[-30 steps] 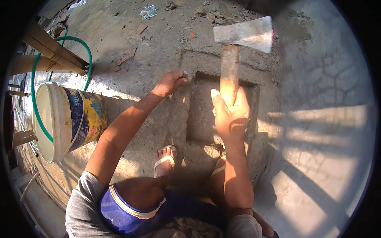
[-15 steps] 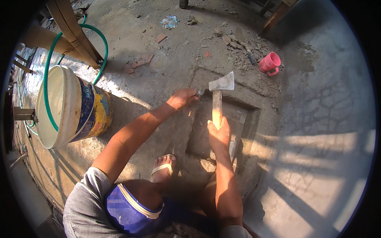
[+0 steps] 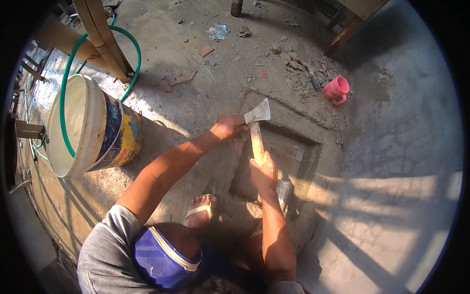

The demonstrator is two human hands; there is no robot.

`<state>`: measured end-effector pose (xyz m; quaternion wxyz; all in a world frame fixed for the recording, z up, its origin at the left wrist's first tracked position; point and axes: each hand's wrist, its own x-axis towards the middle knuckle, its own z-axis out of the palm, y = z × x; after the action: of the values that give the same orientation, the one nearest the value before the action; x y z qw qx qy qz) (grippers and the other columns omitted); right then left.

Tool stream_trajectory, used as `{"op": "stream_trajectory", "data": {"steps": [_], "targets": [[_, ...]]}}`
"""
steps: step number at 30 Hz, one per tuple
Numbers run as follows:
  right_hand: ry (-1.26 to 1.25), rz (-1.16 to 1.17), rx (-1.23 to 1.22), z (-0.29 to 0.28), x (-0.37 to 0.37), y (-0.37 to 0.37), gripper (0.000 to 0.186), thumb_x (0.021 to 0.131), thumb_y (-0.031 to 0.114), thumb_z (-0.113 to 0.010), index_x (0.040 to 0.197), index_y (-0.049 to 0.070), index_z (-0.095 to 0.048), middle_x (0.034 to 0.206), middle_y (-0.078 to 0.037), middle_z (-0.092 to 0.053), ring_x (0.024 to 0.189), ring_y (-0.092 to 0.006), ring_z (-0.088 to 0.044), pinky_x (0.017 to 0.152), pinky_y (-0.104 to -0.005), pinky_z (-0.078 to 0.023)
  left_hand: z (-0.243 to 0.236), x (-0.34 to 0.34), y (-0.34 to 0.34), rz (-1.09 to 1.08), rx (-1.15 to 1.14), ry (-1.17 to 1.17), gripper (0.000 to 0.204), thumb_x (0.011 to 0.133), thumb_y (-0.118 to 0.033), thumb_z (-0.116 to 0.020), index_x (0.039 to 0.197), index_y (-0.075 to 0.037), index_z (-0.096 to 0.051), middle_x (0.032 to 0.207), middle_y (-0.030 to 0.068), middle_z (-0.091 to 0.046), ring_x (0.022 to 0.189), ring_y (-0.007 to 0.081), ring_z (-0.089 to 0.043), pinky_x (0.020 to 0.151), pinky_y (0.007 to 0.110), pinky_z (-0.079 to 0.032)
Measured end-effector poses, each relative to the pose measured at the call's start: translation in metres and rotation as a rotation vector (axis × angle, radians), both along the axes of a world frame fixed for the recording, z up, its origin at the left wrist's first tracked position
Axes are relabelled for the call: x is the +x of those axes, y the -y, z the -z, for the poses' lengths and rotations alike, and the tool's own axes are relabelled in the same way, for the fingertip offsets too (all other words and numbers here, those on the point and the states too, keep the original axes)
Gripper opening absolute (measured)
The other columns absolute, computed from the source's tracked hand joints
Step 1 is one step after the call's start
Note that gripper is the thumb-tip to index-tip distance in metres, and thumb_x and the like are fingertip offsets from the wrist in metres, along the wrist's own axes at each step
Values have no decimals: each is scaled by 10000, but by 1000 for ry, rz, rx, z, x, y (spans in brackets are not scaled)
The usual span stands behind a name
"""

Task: The person shapes wet concrete around a pipe in a square indentation using a trowel and an axe.

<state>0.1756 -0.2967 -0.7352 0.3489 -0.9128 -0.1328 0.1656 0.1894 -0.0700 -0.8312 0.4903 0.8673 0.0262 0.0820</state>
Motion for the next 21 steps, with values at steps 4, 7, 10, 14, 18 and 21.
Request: {"op": "stream_trajectory", "data": {"steps": [4,7,10,14,18,21], "targets": [[-149,95,486,-103,23,-17,149,911,73,-681,1033,30,-605,719,2,-570,540,-62,-530,494,-238,-429,9,-10,1,-6,107,164,177,915,-205,-688,991,-52,-641,921,157,-654,896,388,-636,760,466,-496],[274,199,841,-176,36,-28,281,921,14,-699,1151,-51,-551,747,-48,-591,552,-101,-558,508,-245,-468,14,-9,6,-26,84,122,175,912,-202,-692,992,-54,-646,921,154,-656,894,385,-637,755,469,-494],[490,338,1058,-186,28,-42,246,948,21,-657,1148,-61,-541,759,-88,-610,578,-128,-575,529,-275,-493,20,-9,2,-27,104,139,170,908,-197,-696,986,-54,-648,921,153,-657,895,386,-638,755,468,-494],[624,12,43,16,12,10,288,872,150,-724,1088,3,-602,796,-176,-650,726,-336,-697,647,-385,-547,21,2,4,13,77,155,178,908,-195,-698,1000,-50,-653,935,152,-662,900,386,-639,763,461,-501],[8,-40,86,-9,22,15,244,874,142,-699,1058,21,-592,781,-123,-628,657,-233,-631,642,-372,-523,23,-7,-1,2,23,155,189,914,-203,-693,1017,-48,-662,948,153,-670,906,387,-644,772,455,-506],[-125,98,422,-99,26,-11,233,927,47,-680,1133,9,-579,751,-31,-573,566,-89,-556,528,-242,-483,30,-18,-7,-7,82,221,202,916,-212,-694,1035,-51,-669,961,153,-675,913,387,-649,783,454,-507]]}}
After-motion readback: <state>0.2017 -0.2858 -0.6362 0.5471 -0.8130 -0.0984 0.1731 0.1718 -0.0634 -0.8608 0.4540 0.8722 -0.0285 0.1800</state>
